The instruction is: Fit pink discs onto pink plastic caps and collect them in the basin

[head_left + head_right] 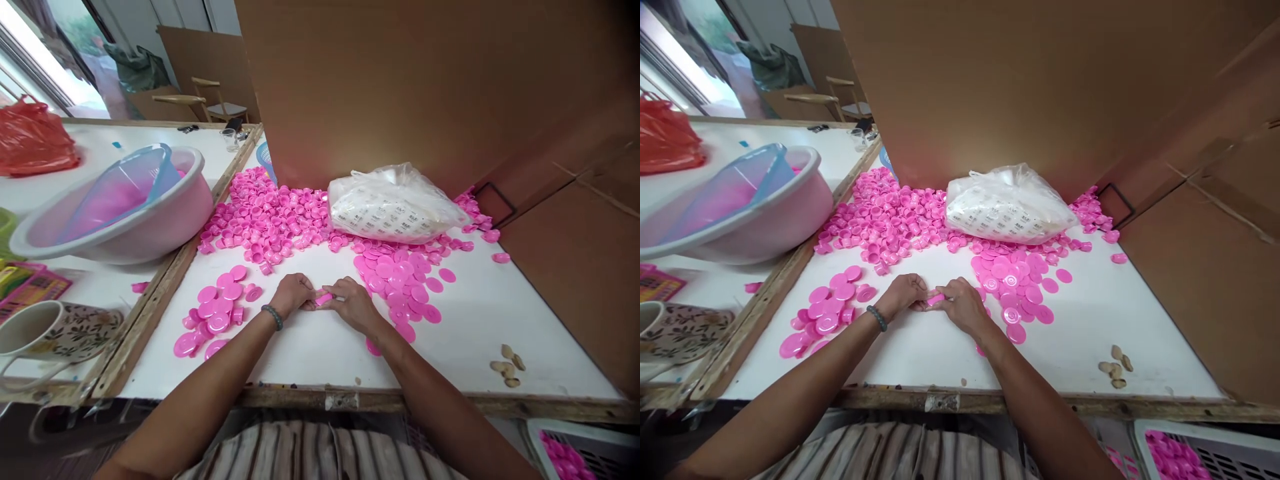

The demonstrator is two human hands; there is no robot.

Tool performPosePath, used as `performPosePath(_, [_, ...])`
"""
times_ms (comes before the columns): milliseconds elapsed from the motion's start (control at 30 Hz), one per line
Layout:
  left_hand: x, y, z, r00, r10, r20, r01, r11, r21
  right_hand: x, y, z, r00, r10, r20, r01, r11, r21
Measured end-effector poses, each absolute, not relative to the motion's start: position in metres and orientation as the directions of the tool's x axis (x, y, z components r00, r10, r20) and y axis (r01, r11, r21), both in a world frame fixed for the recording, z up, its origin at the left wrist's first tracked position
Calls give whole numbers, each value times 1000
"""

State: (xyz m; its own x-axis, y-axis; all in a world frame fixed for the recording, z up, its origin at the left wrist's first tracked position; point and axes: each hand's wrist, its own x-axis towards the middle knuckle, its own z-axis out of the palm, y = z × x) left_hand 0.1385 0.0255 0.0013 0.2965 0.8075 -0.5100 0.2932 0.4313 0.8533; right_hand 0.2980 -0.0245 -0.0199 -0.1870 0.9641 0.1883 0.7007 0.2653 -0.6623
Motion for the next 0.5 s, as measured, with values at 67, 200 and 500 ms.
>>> performPosePath(67, [138,23,0,294,831,-472,269,402,875,296,-28,-18,-135,966,220,714,249,-655])
performPosePath(200, [135,20,-1,335,856,-392,216,336,917,294,-32,-16,-141,964,226,646,263,-717])
performPosePath(500, [128,15,-11,411,840,-356,94,349,932,299,-30,-16,-132,983,126,575,180,-798])
